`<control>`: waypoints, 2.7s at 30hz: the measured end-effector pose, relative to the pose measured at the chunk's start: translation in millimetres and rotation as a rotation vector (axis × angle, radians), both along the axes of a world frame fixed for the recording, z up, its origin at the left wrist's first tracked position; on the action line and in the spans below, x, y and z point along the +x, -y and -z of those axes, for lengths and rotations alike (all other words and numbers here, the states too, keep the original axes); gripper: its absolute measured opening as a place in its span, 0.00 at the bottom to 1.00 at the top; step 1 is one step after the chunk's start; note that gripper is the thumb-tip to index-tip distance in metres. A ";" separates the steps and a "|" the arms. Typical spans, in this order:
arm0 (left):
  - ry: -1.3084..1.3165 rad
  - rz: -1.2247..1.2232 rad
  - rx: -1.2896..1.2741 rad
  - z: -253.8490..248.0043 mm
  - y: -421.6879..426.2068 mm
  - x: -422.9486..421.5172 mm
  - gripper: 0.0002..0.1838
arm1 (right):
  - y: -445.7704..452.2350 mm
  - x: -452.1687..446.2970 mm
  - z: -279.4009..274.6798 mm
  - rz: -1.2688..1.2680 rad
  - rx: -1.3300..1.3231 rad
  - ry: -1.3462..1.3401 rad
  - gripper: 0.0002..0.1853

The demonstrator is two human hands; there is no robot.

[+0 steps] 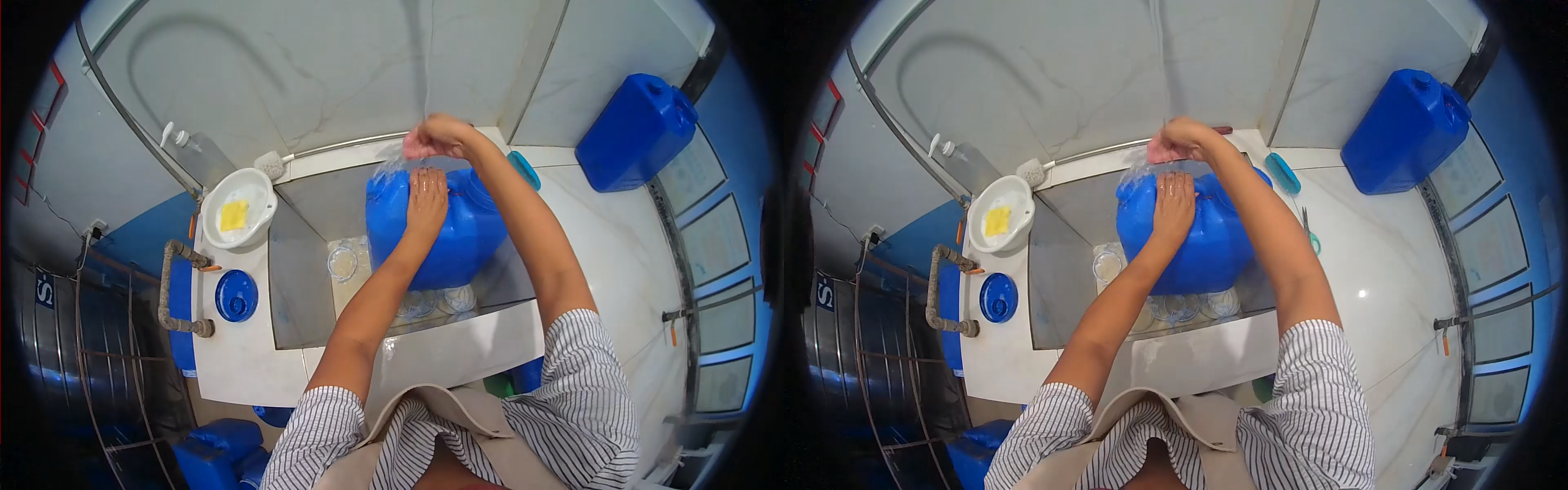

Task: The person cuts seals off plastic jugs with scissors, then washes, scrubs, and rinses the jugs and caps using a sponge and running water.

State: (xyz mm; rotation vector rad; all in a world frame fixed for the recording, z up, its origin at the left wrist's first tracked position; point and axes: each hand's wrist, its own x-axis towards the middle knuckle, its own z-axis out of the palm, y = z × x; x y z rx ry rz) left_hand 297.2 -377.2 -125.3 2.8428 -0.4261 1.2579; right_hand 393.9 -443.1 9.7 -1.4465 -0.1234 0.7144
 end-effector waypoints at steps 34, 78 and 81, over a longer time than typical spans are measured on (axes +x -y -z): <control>-0.751 0.442 -0.377 -53.0 -109.2 -27.0 0.28 | -9.2 -8.8 -19.7 -0.063 -0.020 -0.063 0.09; -0.402 0.216 -2.245 -42.1 -259.2 -248.2 0.30 | -26.1 -74.4 -128.0 0.498 -0.973 1.202 0.24; -0.507 0.047 -2.096 -32.0 -274.4 -287.1 0.35 | -38.9 -90.5 -114.1 0.312 -1.047 1.135 0.23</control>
